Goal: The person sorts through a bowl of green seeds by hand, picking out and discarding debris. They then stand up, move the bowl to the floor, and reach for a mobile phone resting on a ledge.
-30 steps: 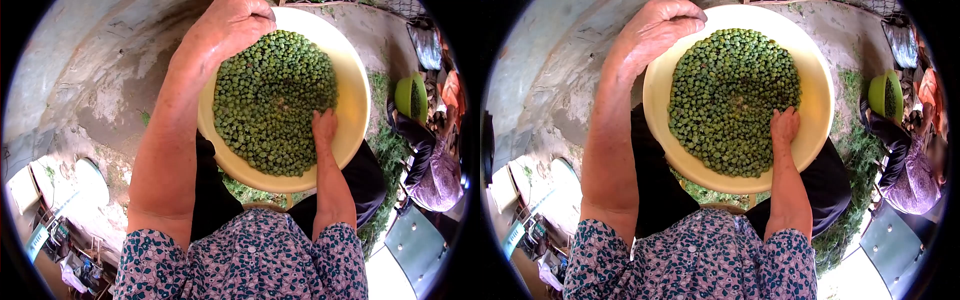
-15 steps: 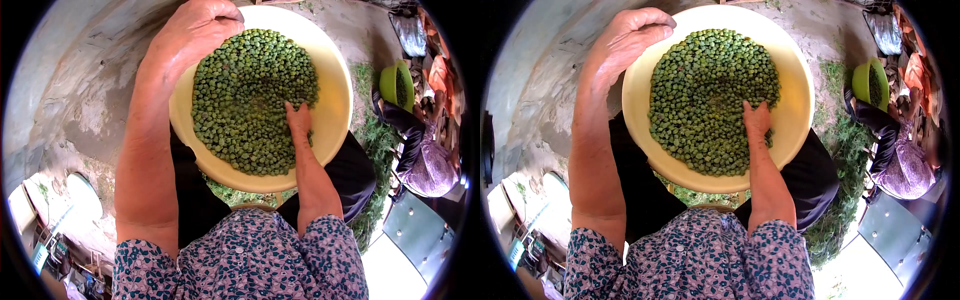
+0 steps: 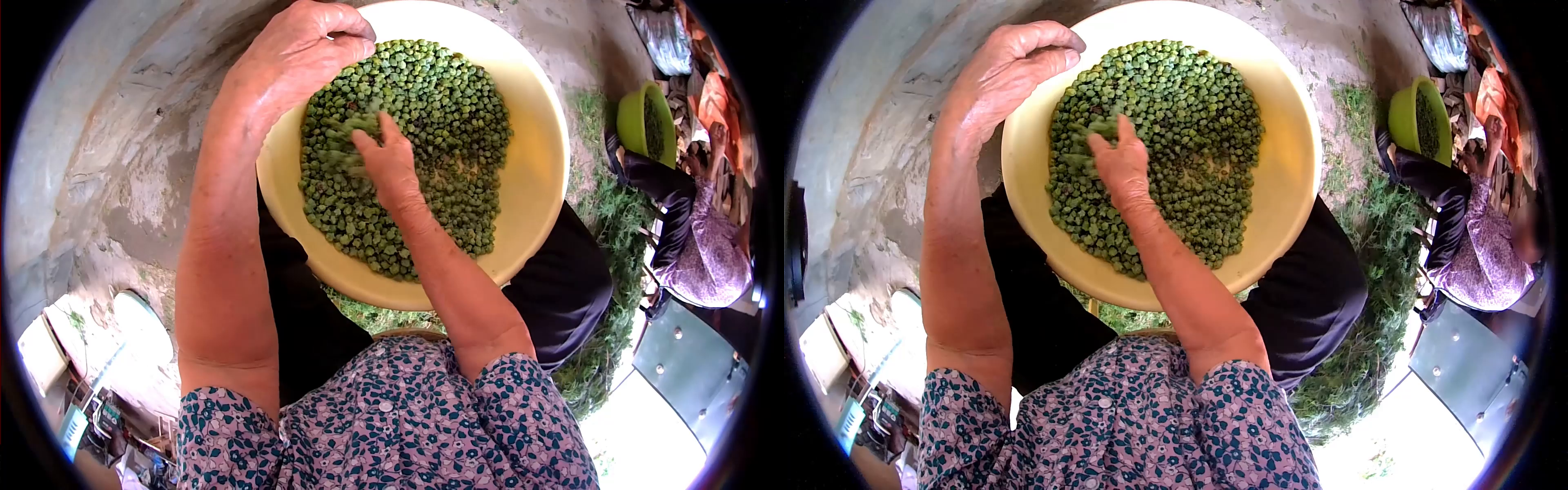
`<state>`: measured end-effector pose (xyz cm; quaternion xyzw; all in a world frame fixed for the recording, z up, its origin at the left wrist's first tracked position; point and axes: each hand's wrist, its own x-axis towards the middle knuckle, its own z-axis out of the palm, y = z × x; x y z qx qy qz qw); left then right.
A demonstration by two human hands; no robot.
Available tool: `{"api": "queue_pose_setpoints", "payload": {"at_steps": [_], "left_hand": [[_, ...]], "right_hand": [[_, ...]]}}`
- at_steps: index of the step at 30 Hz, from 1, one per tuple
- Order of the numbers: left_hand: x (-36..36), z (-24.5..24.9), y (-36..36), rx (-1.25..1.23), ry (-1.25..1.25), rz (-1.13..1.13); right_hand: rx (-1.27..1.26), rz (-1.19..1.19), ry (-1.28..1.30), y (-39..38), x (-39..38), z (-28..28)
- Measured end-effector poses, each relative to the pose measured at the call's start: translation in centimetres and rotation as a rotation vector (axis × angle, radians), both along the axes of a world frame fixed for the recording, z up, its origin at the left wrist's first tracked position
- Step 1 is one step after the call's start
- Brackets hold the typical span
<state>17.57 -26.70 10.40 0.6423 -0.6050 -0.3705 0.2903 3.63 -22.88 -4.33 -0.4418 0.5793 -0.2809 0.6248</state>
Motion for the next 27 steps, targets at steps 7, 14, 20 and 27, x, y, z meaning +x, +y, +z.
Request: {"api": "queue_pose_setpoints", "payload": {"at_steps": [7, 14, 20, 27], "left_hand": [[0.1, 0.3, 0.1, -0.021, -0.026, -0.053], [0.1, -0.6, -0.2, -0.050, 0.006, -0.114], [0.1, -0.7, -0.2, -0.109, -0.056, -0.135], [-0.3, -0.4, 0.0, -0.077, -0.076, -0.104]], "right_hand": [[-0.567, -0.281, 0.563, -1.6, -6.7, -4.6], [-0.163, -0.293, 0.678, -2.7, -12.0, -9.0], [-0.239, -0.136, 0.665, -0.1, -12.0, -9.9], [-0.267, -0.346, 0.677, -2.7, -12.7, -9.0]]}}
